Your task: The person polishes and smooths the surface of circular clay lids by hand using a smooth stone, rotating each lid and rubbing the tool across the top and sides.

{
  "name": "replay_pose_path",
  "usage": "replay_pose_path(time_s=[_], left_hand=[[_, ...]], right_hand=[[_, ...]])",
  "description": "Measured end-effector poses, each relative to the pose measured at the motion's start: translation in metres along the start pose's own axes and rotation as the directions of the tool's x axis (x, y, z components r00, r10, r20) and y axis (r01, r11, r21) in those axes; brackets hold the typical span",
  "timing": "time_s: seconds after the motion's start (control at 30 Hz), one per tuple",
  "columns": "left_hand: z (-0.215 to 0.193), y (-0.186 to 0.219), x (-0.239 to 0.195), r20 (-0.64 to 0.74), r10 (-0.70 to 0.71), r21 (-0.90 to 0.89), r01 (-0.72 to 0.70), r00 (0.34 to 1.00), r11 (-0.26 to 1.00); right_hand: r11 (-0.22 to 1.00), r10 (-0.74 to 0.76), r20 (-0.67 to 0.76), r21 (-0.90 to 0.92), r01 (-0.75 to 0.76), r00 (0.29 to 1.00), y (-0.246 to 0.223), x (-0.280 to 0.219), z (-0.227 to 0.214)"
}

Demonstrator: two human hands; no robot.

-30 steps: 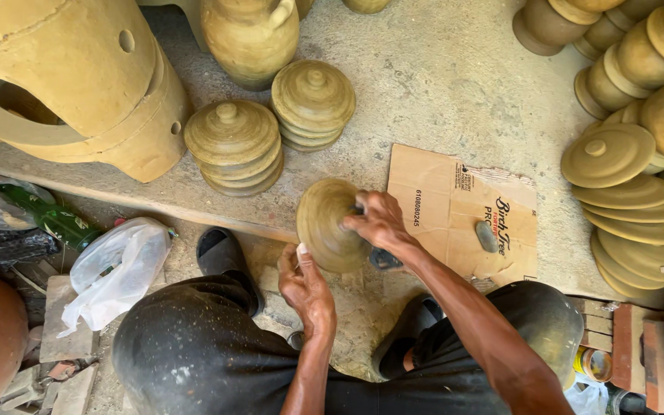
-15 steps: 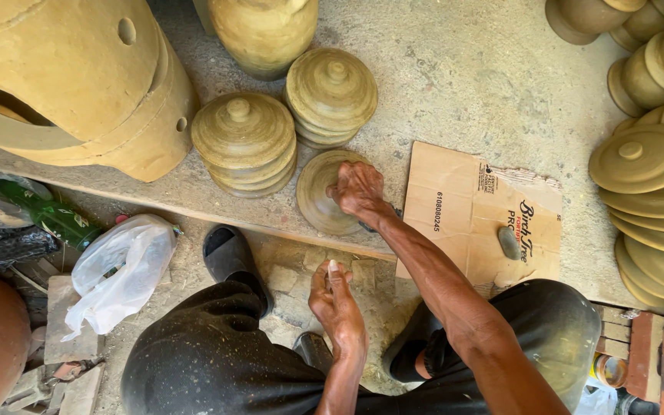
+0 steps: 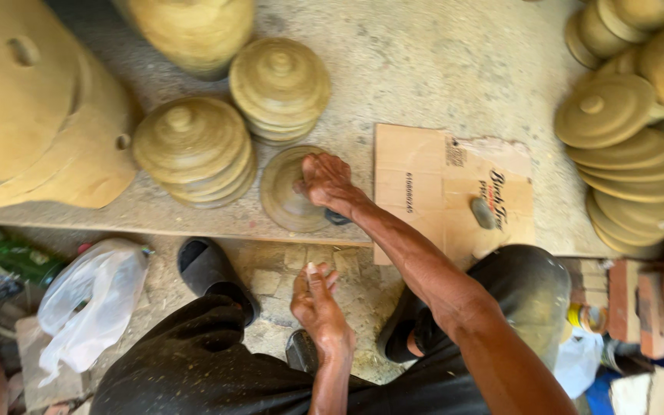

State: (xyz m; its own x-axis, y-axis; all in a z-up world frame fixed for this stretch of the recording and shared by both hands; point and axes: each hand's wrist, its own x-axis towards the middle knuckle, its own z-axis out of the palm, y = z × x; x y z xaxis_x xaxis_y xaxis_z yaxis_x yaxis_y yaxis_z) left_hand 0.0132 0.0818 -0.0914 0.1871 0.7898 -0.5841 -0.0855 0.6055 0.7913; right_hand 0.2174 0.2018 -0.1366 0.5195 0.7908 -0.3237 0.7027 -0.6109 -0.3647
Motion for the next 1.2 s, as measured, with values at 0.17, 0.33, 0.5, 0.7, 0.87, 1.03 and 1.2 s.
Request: replay_pose_path(time_s=[0.17, 0.33, 0.5, 0.7, 0.87, 1.03, 1.2], left_hand=[[-0.004, -0.005, -0.001, 0.058, 0.000, 0.027, -0.001, 0.998, 1.000], [-0.004, -0.020, -0.001, 0.099, 0.007, 0.107, -0.017, 0.995, 0.994], [-0.002, -0.044, 0.000, 0.186, -0.010, 0.139, -0.016, 0.982, 0.990], [0.001, -0.056, -0.009, 0.254, -0.039, 0.322, -0.046, 0.966, 0.946], [0.001, -0.064, -0.013, 0.310, -0.042, 0.397, -0.089, 0.950, 0.913], [0.006, -0.063, -0.022, 0.339, -0.053, 0.447, -0.111, 0.939, 0.888], [0.002, -0.056, -0.029, 0.384, -0.066, 0.563, -0.177, 0.921, 0.807]], right_hand=[[0.996, -0.071, -0.143, 0.042, 0.078, 0.987, 0.043, -0.041, -0.066], [0.996, -0.085, -0.464, -0.057, 0.066, 0.882, 0.147, -0.098, -0.143], [0.965, 0.208, -0.679, 0.024, -0.262, 0.704, 0.257, -0.242, -0.161], [0.764, 0.624, -0.405, 0.137, -0.630, 0.668, 0.328, -0.407, 0.030], [0.765, 0.641, -0.018, -0.064, -0.641, 0.767, 0.296, -0.471, 0.210], [0.306, 0.793, 0.459, 0.268, -0.914, 0.400, 0.235, -0.502, 0.268], [0.285, 0.770, 0.456, 0.381, -0.880, 0.447, 0.217, -0.493, 0.272]])
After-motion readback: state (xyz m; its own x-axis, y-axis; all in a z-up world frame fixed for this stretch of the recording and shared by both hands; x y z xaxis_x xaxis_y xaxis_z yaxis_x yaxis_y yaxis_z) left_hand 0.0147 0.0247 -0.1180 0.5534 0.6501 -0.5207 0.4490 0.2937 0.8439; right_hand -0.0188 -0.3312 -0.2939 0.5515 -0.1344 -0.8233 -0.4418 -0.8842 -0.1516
